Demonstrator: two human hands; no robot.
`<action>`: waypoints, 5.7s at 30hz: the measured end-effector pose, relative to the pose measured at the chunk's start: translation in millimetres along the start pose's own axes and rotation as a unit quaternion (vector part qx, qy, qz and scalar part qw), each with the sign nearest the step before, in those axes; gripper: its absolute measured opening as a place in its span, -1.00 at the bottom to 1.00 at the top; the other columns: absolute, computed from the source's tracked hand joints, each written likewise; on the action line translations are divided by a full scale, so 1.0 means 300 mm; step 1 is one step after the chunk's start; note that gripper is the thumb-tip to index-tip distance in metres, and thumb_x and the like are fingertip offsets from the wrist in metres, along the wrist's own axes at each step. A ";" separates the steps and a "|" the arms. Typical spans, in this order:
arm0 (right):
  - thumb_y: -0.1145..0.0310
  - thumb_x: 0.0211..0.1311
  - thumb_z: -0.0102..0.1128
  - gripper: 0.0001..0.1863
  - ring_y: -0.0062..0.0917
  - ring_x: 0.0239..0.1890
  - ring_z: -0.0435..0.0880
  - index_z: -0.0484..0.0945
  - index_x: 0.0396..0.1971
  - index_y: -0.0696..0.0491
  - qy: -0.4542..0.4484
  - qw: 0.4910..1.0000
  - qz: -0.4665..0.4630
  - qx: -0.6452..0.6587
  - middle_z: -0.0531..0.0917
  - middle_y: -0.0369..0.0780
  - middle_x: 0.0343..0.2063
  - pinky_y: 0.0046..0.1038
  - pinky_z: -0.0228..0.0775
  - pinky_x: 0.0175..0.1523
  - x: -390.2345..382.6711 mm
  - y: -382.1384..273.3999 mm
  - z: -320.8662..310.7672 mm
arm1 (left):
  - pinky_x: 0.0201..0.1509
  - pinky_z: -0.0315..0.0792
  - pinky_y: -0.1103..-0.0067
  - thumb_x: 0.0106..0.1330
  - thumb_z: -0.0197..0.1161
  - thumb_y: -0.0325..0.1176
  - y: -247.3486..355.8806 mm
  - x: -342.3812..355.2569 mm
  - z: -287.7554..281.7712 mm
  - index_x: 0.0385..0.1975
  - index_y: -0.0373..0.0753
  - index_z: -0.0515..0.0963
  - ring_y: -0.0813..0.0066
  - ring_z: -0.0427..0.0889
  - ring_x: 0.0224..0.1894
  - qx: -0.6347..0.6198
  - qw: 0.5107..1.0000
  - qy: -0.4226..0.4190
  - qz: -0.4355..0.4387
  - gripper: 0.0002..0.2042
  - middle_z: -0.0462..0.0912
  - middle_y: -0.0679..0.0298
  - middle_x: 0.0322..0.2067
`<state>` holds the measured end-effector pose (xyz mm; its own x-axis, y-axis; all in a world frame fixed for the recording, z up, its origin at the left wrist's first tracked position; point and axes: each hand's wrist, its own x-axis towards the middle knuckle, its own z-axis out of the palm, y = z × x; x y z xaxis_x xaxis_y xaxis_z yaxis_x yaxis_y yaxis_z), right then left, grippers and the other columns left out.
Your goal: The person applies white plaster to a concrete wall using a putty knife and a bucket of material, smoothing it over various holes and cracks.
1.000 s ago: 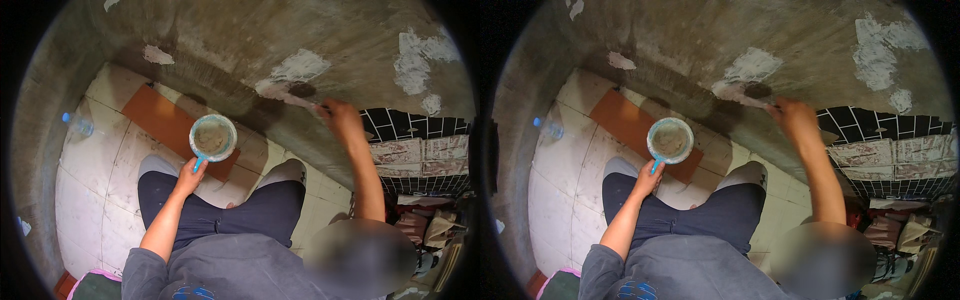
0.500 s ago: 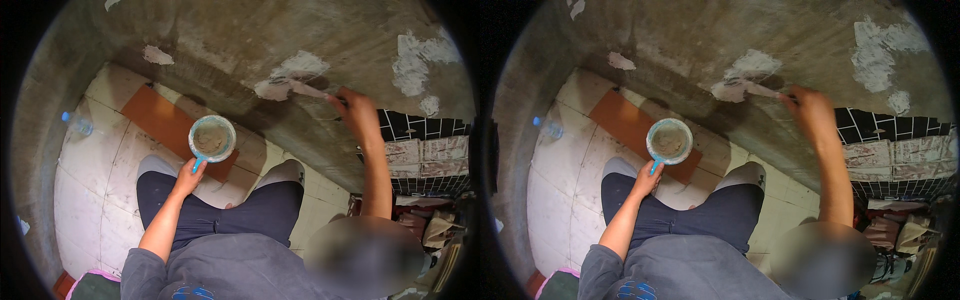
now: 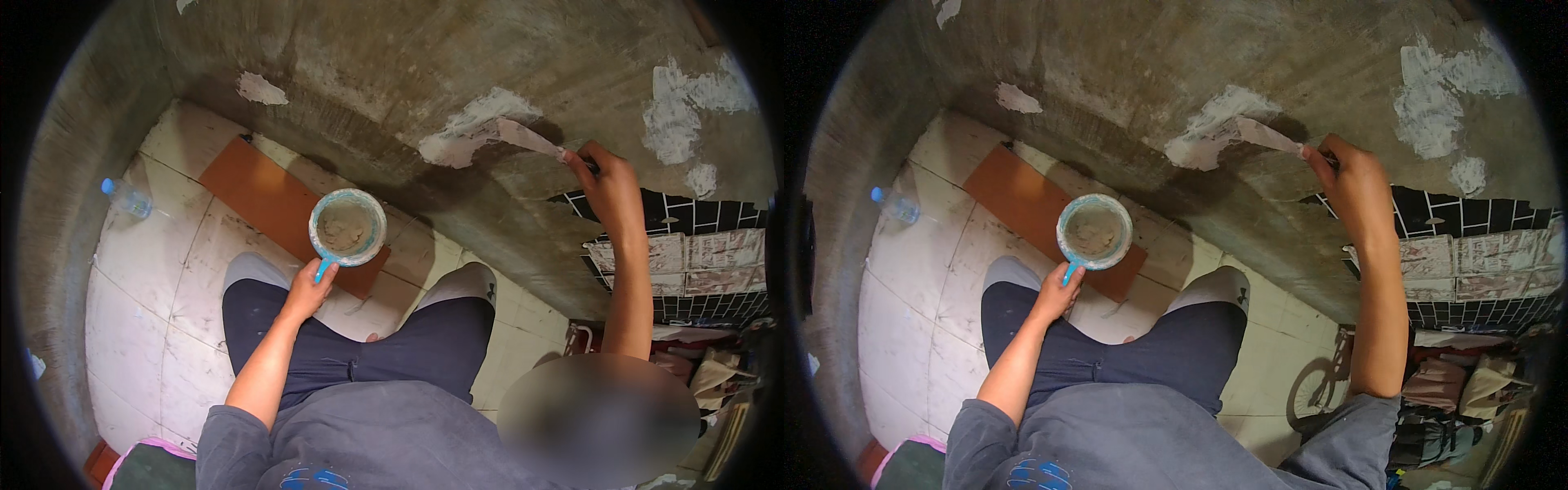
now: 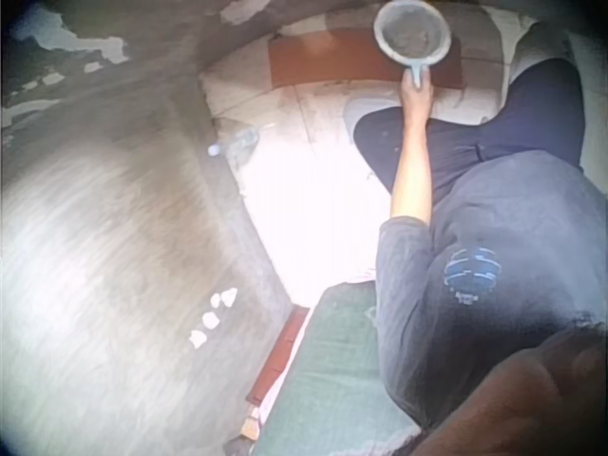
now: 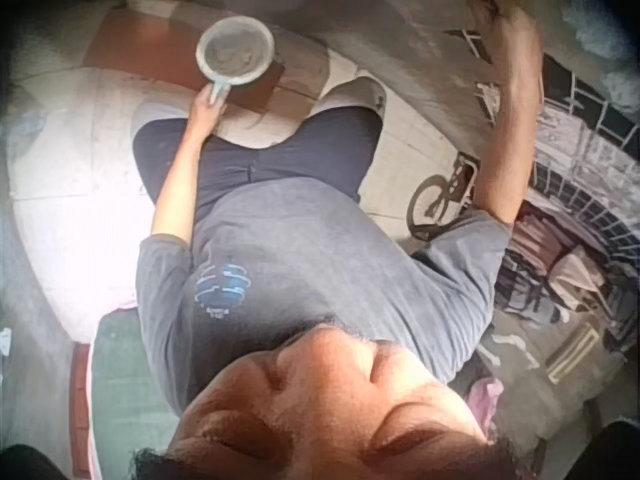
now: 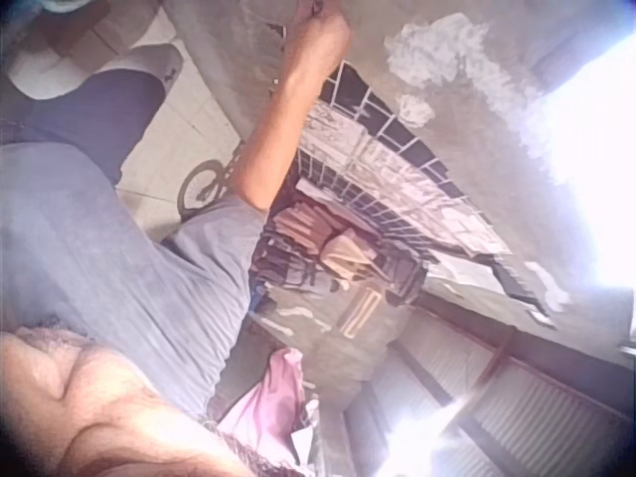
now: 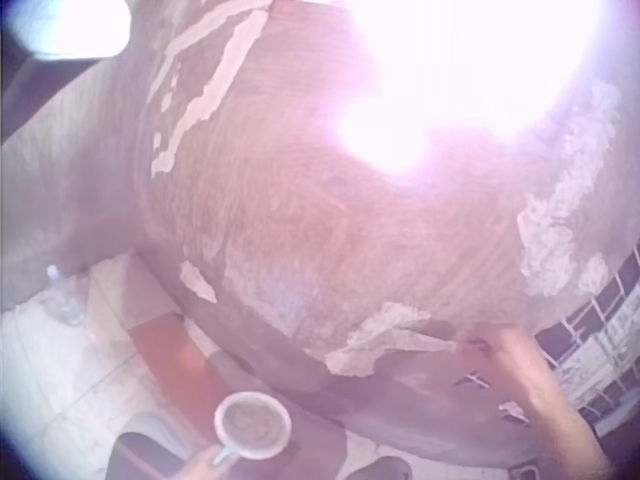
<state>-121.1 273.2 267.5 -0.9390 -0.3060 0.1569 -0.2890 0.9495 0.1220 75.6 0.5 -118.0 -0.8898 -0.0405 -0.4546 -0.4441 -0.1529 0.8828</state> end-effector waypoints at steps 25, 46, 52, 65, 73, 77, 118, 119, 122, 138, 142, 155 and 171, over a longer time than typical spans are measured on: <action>0.03 0.34 0.27 -0.60 -0.01 -0.34 0.68 0.60 -0.31 0.14 0.007 0.994 -0.106 -0.015 0.70 0.01 -0.43 -0.11 0.50 -0.22 0.055 -0.069 0.183 | -0.60 0.21 0.59 0.50 0.21 -0.05 -0.019 0.014 0.018 -0.38 -0.25 0.47 0.68 0.34 -0.68 0.003 1.000 0.002 0.028 -0.64 0.40 0.43 -0.70; 0.00 0.32 0.27 -0.61 -0.03 -0.29 0.71 0.68 -0.28 0.07 0.004 0.996 -0.084 -0.015 0.71 0.00 -0.45 -0.13 0.51 -0.21 0.071 -0.079 0.270 | -0.64 0.17 0.62 0.52 0.19 -0.06 -0.027 0.027 0.016 -0.33 -0.21 0.44 0.71 0.30 -0.70 0.000 0.999 -0.009 0.037 -0.67 0.38 0.45 -0.69; 0.06 0.34 0.28 -0.62 -0.02 -0.36 0.69 0.66 -0.25 0.13 0.044 0.998 -0.049 0.015 0.68 0.05 -0.45 -0.15 0.48 -0.25 0.020 -0.004 0.083 | -0.60 0.21 0.59 0.50 0.20 -0.04 -0.022 0.015 0.003 -0.38 -0.24 0.45 0.68 0.35 -0.68 0.009 1.000 -0.003 0.023 -0.63 0.40 0.43 -0.70; 0.13 0.35 0.27 -0.68 0.04 -0.31 0.71 0.64 -0.25 0.12 -0.034 0.985 -0.047 0.163 0.72 0.04 -0.41 -0.08 0.54 -0.21 -0.084 -0.033 0.715 | -0.68 0.16 0.62 0.50 0.20 -0.03 -0.032 0.019 0.008 -0.34 -0.22 0.46 0.71 0.30 -0.73 -0.018 1.000 -0.002 0.015 -0.65 0.39 0.45 -0.70; 0.13 0.35 0.27 -0.69 0.00 -0.35 0.71 0.62 -0.33 0.10 0.105 0.985 -0.079 0.114 0.71 0.03 -0.43 -0.07 0.53 -0.28 -0.003 0.071 0.717 | -0.71 0.14 0.62 0.51 0.18 -0.03 -0.006 0.018 0.022 -0.30 -0.22 0.46 0.71 0.28 -0.75 -0.024 1.000 -0.013 -0.008 -0.66 0.37 0.45 -0.71; 0.14 0.38 0.23 -0.71 -0.01 -0.34 0.71 0.60 -0.33 0.10 0.036 0.995 -0.063 0.074 0.71 -0.02 -0.40 -0.08 0.53 -0.28 -0.084 0.060 0.592 | -0.72 0.13 0.62 0.51 0.18 -0.02 -0.023 0.008 0.010 -0.29 -0.21 0.47 0.71 0.27 -0.76 -0.018 1.000 0.003 -0.001 -0.66 0.35 0.46 -0.72; 0.06 0.44 0.10 -0.67 -0.02 -0.30 0.72 0.59 -0.24 0.05 0.005 0.997 -0.073 0.037 0.71 0.01 -0.33 -0.07 0.55 -0.25 -0.078 -0.117 0.755 | -0.71 0.14 0.63 0.50 0.19 0.00 -0.006 0.014 0.024 -0.32 -0.20 0.46 0.71 0.28 -0.75 -0.016 1.000 -0.013 -0.006 -0.65 0.35 0.46 -0.72; 0.07 0.44 0.11 -0.68 -0.02 -0.30 0.72 0.59 -0.23 0.05 0.006 0.997 -0.063 0.039 0.71 0.01 -0.33 -0.07 0.55 -0.24 -0.070 -0.105 0.753 | -0.71 0.14 0.63 0.50 0.19 0.00 -0.004 0.012 0.023 -0.31 -0.20 0.46 0.71 0.29 -0.75 -0.017 1.000 -0.015 -0.008 -0.65 0.35 0.46 -0.72; 0.09 0.43 0.13 -0.70 -0.03 -0.30 0.72 0.60 -0.21 0.04 0.029 0.997 -0.056 0.040 0.71 0.02 -0.33 -0.08 0.55 -0.25 -0.061 -0.023 0.686 | -0.71 0.15 0.63 0.50 0.18 0.00 0.004 0.007 0.019 -0.33 -0.20 0.46 0.71 0.30 -0.75 -0.003 1.000 0.000 -0.006 -0.64 0.36 0.45 -0.72; 0.10 0.38 0.23 -0.70 -0.11 -0.27 0.73 0.63 -0.18 0.04 0.062 0.993 -0.061 0.077 0.73 -0.09 -0.25 -0.16 0.53 -0.22 -0.117 0.136 0.597 | -0.71 0.13 0.63 0.51 0.18 -0.02 -0.021 0.009 0.016 -0.35 -0.21 0.45 0.71 0.28 -0.75 -0.023 1.000 -0.006 -0.003 -0.65 0.38 0.45 -0.71; 0.10 0.37 0.24 -0.72 -0.13 -0.28 0.73 0.65 -0.18 0.02 0.056 0.994 -0.033 0.085 0.74 -0.11 -0.26 -0.17 0.54 -0.22 -0.210 0.234 0.531 | -0.72 0.12 0.63 0.51 0.18 -0.01 0.000 -0.002 0.011 -0.33 -0.18 0.45 0.70 0.26 -0.77 -0.031 0.999 -0.003 -0.036 -0.66 0.36 0.45 -0.71; 0.09 0.38 0.20 -0.73 -0.06 -0.33 0.72 0.65 -0.24 -0.01 0.104 0.993 -0.037 0.046 0.72 -0.09 -0.33 -0.13 0.57 -0.26 -0.100 0.105 0.691 | -0.73 0.15 0.62 0.51 0.17 0.00 0.009 0.001 0.034 -0.35 -0.15 0.41 0.70 0.25 -0.77 -0.001 0.999 -0.019 -0.031 -0.66 0.34 0.46 -0.71; 0.06 0.40 0.15 -0.69 -0.12 -0.31 0.75 0.60 -0.23 0.01 0.024 0.997 -0.060 0.049 0.73 -0.07 -0.38 -0.11 0.58 -0.24 -0.059 0.004 0.769 | -0.75 0.14 0.62 0.53 0.15 -0.04 0.042 0.000 0.056 -0.43 -0.15 0.36 0.68 0.26 -0.79 -0.002 0.999 -0.024 -0.038 -0.64 0.33 0.43 -0.73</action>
<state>-147.7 295.6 38.7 -0.8873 -0.4186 0.1935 -0.4178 0.9073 0.0469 68.1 15.3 -104.9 -0.8580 0.0191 -0.5133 -0.5096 -0.1575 0.8459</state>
